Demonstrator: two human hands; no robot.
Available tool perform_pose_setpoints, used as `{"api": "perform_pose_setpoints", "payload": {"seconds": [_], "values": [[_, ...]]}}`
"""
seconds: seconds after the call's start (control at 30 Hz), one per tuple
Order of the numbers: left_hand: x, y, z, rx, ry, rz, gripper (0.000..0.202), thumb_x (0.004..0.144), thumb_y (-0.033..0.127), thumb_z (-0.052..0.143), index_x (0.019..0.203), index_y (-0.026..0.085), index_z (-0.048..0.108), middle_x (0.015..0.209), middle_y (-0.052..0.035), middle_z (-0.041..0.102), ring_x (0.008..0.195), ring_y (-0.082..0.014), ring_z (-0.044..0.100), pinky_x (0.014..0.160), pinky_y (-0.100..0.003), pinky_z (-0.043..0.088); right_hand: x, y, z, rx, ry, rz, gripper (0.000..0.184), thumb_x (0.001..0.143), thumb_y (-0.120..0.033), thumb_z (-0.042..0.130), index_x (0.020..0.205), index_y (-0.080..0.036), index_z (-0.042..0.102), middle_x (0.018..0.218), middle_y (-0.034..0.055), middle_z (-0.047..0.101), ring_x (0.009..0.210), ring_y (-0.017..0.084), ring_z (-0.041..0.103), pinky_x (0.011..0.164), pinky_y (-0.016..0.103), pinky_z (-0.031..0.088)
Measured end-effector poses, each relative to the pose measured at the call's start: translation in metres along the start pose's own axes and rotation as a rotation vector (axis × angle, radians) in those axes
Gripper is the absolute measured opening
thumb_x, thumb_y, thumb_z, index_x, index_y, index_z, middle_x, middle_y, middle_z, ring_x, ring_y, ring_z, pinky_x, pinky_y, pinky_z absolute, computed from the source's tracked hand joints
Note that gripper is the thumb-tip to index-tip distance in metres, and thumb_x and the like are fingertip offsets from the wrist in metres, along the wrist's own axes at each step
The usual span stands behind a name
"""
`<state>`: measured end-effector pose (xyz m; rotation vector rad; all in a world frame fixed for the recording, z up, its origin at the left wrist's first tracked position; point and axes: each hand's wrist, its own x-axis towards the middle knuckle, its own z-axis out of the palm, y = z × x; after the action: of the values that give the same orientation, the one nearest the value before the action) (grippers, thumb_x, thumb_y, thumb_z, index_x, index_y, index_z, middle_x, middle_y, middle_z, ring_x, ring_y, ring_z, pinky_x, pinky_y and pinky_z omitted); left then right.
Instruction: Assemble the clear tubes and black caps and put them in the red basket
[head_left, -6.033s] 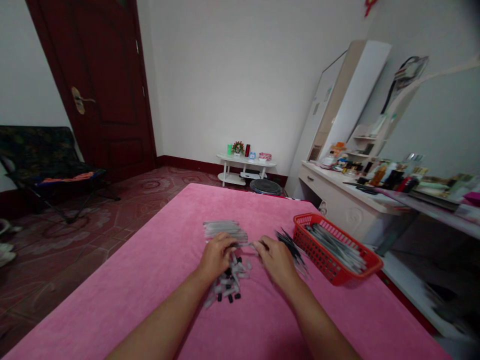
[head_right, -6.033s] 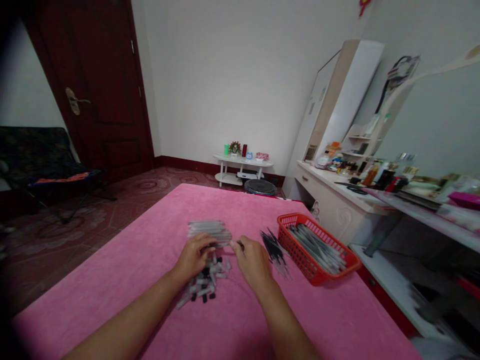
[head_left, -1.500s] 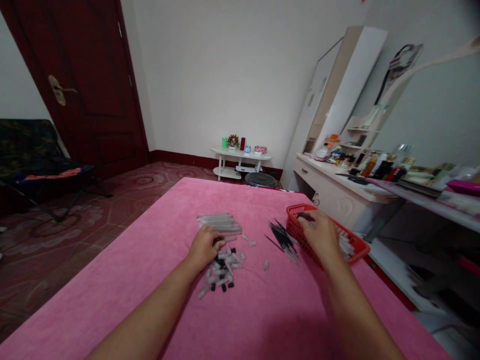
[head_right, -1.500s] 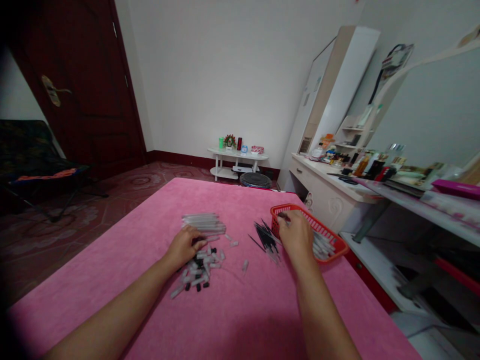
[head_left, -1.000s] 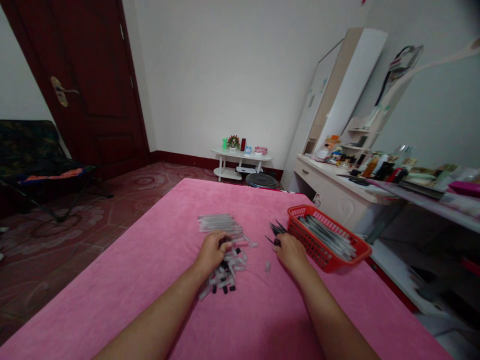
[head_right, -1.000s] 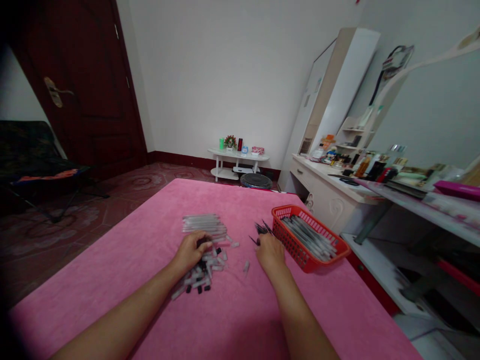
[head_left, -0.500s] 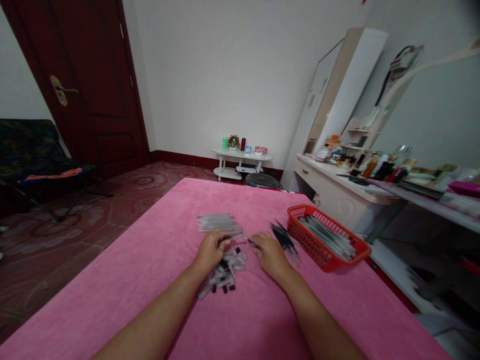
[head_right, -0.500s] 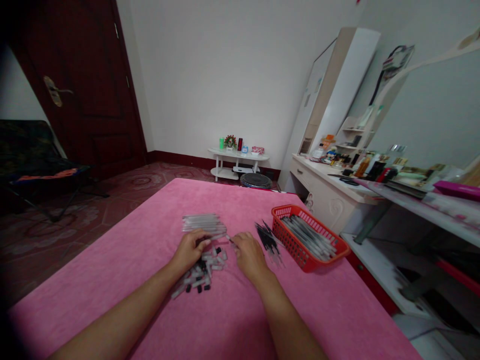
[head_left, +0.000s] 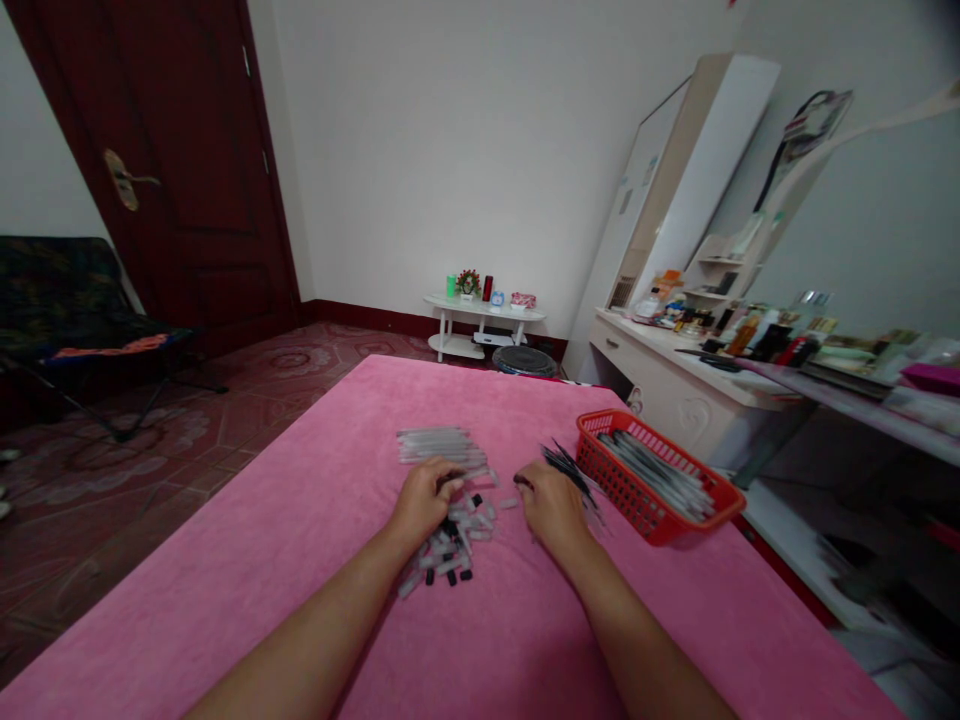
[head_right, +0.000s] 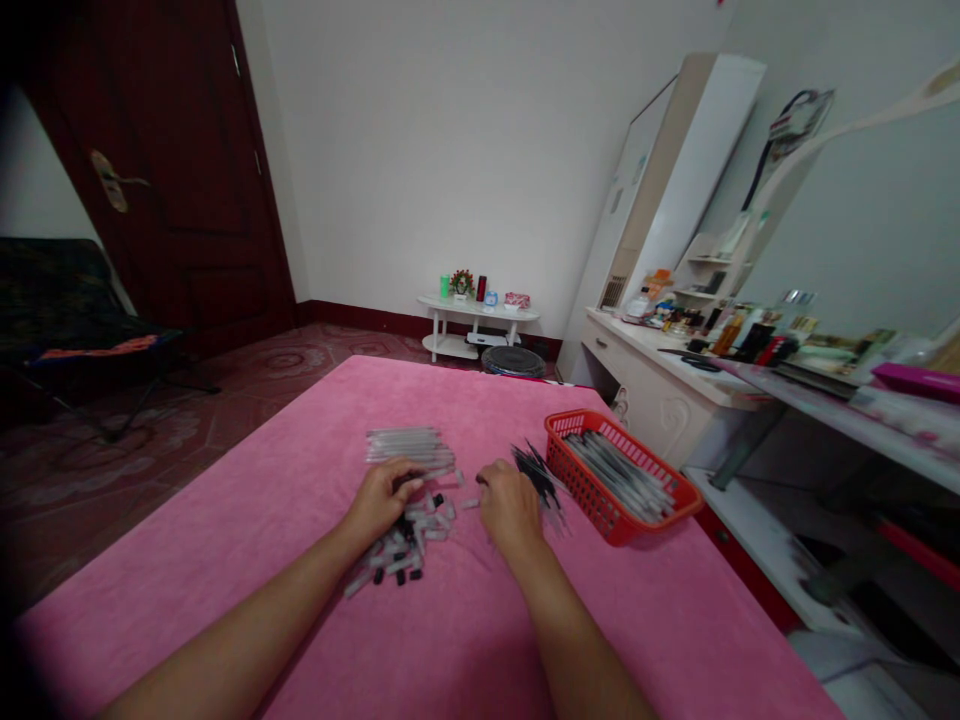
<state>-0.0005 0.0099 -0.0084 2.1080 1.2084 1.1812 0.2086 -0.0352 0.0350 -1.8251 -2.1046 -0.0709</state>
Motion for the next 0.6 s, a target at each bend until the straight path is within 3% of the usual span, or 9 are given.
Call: {"api": "perform_pose_setpoints", "payload": {"seconds": [0.17,0.27,0.43,0.6], "values": [[0.000,0.000,0.000,-0.013,0.000,-0.014,0.020,0.076,0.011,0.057,0.089,0.016,0.070,0.084,-0.0046,0.066,0.083,-0.0177,0.058,0.080,-0.031,0.045,0.002,0.021,-0.002,-0.181,0.000,0.277,0.021,0.083,-0.024,0.054,0.100,-0.018,0.065,0.098,0.0112,0.066,0.088,0.021,0.064,0.071,0.027,0.043],[0.000,0.002,-0.001,-0.024,-0.005,-0.011,0.021,0.076,0.010,0.057,0.091,0.017,0.070,0.085,-0.0043,0.066,0.084,-0.0175,0.058,0.080,-0.031,0.045,0.000,0.029,0.000,-0.233,-0.052,0.343,0.019,0.081,-0.027,0.058,0.095,-0.017,0.066,0.094,0.0123,0.067,0.087,0.022,0.065,0.069,0.028,0.043],[0.000,0.002,-0.001,-0.017,0.002,-0.010,0.022,0.075,0.010,0.058,0.091,0.018,0.070,0.086,-0.0045,0.067,0.085,-0.0182,0.059,0.081,-0.031,0.045,0.001,0.028,-0.002,-0.186,-0.028,0.265,0.012,0.079,-0.022,0.058,0.088,-0.017,0.065,0.091,0.0096,0.068,0.088,0.021,0.064,0.069,0.027,0.040],[0.000,0.001,-0.001,-0.019,0.001,-0.020,0.021,0.075,0.010,0.057,0.090,0.018,0.070,0.087,-0.0044,0.068,0.087,-0.0185,0.060,0.081,-0.032,0.046,0.006,0.015,-0.016,0.053,-0.041,0.077,0.012,0.080,-0.020,0.054,0.087,-0.021,0.065,0.081,0.0025,0.069,0.081,0.016,0.063,0.065,0.023,0.036]]}}
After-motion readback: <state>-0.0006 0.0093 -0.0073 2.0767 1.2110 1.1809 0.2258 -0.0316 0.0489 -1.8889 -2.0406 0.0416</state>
